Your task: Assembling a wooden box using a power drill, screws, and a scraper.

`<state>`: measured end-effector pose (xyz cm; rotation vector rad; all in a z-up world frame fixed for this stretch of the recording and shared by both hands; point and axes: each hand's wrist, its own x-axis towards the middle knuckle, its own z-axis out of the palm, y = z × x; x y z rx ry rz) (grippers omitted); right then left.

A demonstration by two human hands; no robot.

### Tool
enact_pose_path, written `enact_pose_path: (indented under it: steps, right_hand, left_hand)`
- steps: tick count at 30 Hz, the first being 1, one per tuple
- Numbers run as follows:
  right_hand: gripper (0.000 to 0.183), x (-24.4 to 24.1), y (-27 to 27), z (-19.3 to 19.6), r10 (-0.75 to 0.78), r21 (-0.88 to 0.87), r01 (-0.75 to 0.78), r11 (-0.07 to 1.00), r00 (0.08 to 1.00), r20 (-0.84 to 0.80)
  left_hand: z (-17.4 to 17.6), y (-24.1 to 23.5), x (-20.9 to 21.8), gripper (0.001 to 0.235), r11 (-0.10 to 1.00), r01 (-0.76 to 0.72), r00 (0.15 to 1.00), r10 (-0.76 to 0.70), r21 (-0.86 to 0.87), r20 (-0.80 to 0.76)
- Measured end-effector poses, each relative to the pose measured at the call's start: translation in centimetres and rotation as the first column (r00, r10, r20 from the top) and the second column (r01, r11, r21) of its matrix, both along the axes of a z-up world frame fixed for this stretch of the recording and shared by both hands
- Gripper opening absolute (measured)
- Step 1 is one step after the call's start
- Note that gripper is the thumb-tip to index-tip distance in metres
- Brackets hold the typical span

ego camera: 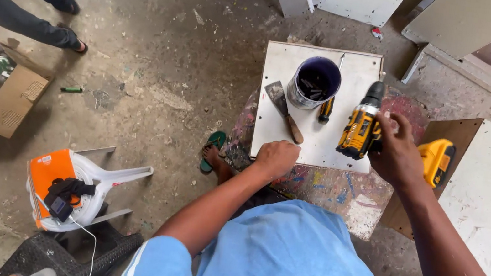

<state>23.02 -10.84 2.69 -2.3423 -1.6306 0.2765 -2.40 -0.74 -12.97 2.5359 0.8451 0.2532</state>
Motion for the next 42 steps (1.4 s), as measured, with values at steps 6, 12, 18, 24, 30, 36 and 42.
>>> enact_pose_path:
  steps: [6,12,18,24,30,36,42]
  right_hand:
    - [0.098,3.9,3.4,-6.2,0.305,0.050,-0.316,0.947,0.939,0.159]
    - [0.104,4.2,7.4,-5.0,0.277,-0.160,-0.297,0.941,0.951,-0.137]
    - [0.113,3.8,7.8,-1.2,0.132,-0.358,-0.195,0.913,0.972,-0.193]
    - [0.080,0.2,6.1,2.4,-0.018,0.025,0.029,0.999,0.927,-0.374]
    - [0.040,-8.4,4.3,-2.1,0.098,0.209,0.042,0.977,0.783,-0.615]
    - [0.082,-12.8,6.1,0.2,-0.119,-0.222,-0.041,0.974,0.743,-0.659]
    - [0.032,-12.6,6.9,-0.1,-0.257,-0.273,0.089,0.958,0.693,-0.674]
  left_hand:
    - [1.9,1.0,-3.7,0.039,0.624,-0.324,0.872,0.488,-0.711,0.031]
    - [4.9,0.9,-7.8,0.019,-0.129,0.009,0.490,0.865,-0.992,-0.108]
    - [2.9,2.2,-5.3,0.024,-0.141,-0.095,0.518,0.839,-0.986,-0.169]
    - [9.8,4.4,0.3,0.070,0.558,-0.526,0.837,0.473,-0.641,-0.275]
    - [6.7,4.9,1.1,0.048,0.619,-0.572,0.815,0.500,-0.538,-0.292]
    - [13.7,-0.3,-1.6,0.027,0.560,-0.483,0.846,0.497,-0.673,-0.194]
    - [13.2,1.2,-3.0,0.042,0.436,-0.244,0.943,0.314,-0.866,-0.108]
